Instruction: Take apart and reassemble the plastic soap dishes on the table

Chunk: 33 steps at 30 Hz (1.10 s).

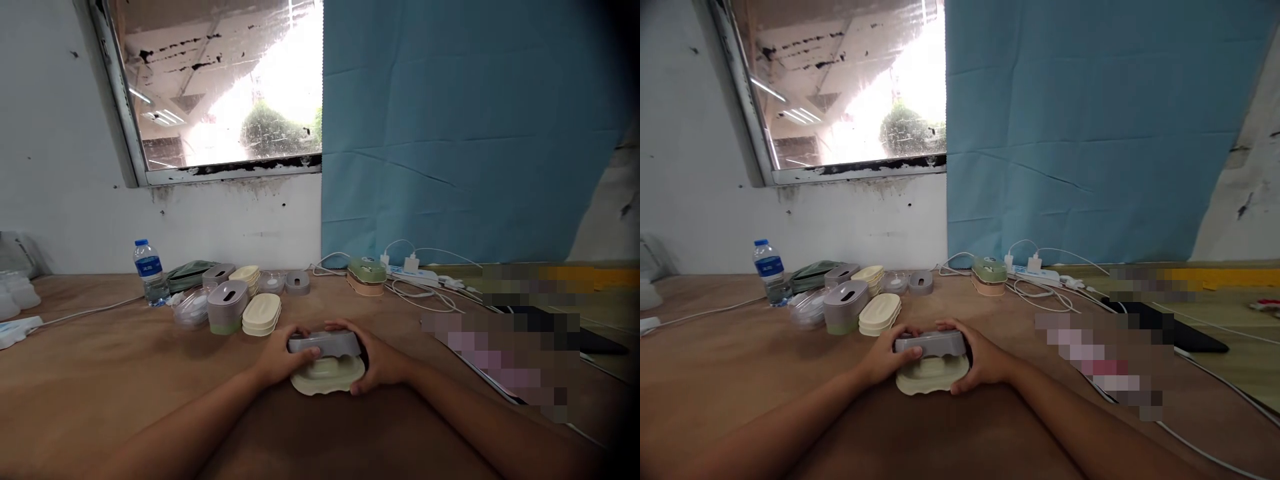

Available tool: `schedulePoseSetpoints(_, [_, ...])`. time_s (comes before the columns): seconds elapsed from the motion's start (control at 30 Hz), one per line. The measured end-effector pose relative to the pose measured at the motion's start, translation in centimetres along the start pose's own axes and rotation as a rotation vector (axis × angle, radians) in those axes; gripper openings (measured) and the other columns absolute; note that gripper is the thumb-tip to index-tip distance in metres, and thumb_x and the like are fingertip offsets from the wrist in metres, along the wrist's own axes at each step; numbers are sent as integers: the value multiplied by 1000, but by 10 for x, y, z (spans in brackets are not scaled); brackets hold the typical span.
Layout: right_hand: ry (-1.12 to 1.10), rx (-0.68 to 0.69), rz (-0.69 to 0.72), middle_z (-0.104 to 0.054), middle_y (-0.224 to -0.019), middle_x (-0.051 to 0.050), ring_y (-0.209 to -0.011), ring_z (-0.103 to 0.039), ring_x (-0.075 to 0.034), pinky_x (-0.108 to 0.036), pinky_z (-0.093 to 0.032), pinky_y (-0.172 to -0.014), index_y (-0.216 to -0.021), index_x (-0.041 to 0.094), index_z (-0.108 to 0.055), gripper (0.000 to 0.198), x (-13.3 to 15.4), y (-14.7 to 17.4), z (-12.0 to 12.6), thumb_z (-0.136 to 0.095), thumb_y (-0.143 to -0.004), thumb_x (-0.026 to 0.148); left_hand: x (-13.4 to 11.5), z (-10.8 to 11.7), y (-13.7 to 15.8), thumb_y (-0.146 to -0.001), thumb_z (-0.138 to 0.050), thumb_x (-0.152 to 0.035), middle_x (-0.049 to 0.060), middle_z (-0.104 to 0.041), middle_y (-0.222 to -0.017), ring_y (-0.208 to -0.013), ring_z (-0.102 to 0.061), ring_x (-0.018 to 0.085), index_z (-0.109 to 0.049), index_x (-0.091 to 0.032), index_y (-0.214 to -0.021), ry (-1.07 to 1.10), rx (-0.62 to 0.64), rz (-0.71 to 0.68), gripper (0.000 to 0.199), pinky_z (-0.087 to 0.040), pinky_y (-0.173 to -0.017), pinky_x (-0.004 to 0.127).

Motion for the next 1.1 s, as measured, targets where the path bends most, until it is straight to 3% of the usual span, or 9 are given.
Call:
schedulePoseSetpoints(0.1, [-51,14,-21,-41,-126,-10,-116,-39,-27,-40,-31,-97,-125,22,-33,94,-1,0,0,-79,-44,34,8,1,-3,-70,-56,-48,4,-60,-94,-84,-55,18,-55,-16,-88,93,10,27,37,-41,-71,25])
schedulePoseSetpoints(0.23, [-124,12,-25,-45,-122,-9,-114,-41,-27,-40,-32,-95,-96,20,-52,56,-5,-3,5,-77,-49,38,10,-4,-3,-67,-60,-48,5,-55,-102,-92,-52,19,-53,-17,-92,110,68,15,40,-41,-77,28])
schedulePoseSetpoints(0.4, [-322,-47,-99,-47,-120,-7,-109,-46,-26,-36,-38,-87,-77,19,-50,43,-13,-4,10,-79,-46,31,14,-7,1,-65,-62,-48,8,-49,-109,-98,-48,22,-39,-19,-110,77,72,15,58,-41,-81,34])
schedulePoseSetpoints(0.53, [-495,-222,-169,-57,-106,-4,-92,-55,-22,-31,-44,-76,-77,19,-51,38,-22,-4,16,-77,-50,29,-1,8,6,-63,-63,-46,15,-35,-123,-115,-35,28,-23,-17,-121,-118,-111,-246,76,-32,-93,43])
schedulePoseSetpoints(0.63, [-598,-447,-231,-63,-89,-2,-83,-57,-19,-29,-46,-72,-83,20,-56,38,-31,-2,26,-77,-52,28,-22,17,14,-61,-62,-50,17,-29,-128,-120,-28,31,-25,-17,-119,-298,-204,-480,77,-26,-96,47])
schedulePoseSetpoints(0.77, [-733,-688,-291,-65,-83,0,-74,-59,-16,-23,-47,-57,-88,22,-58,33,-43,1,38,-72,-60,32,-37,-4,21,-60,-61,-51,7,-57,-97,-92,-49,23,-52,-20,-95,-459,170,-635,48,-33,-87,40])
schedulePoseSetpoints(0.83, [-770,-749,-322,-65,-74,0,-62,-60,-15,-21,-44,-44,-86,23,-57,22,-50,1,43,-63,-69,36,-39,-16,24,-63,-59,-49,3,-61,-84,-82,-52,20,-57,-21,-86,-501,309,-685,37,-34,-82,36])
schedulePoseSetpoints(0.97, [-849,-827,-393,-61,-54,1,-45,-57,-13,-20,-39,-33,-75,20,-54,15,-62,2,48,-52,-78,35,-37,-25,26,-76,-51,-42,4,-62,-88,-83,-54,17,-59,-21,-91,-502,367,-721,27,-36,-80,30])
schedulePoseSetpoints(1.1, [-917,-869,-424,-58,-51,3,-42,-55,-11,-18,-42,-35,-71,19,-53,6,-64,5,49,-55,-74,24,-35,-27,25,-84,-42,-37,6,-62,-85,-84,-55,16,-60,-17,-93,-537,361,-697,28,-39,-79,26])
Point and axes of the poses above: each hand's wrist, its own y-axis away from the middle knuckle, its own z-axis out of the back of the hand, x = y × z, the point moved 6 cm from there along -y, towards the middle knuckle
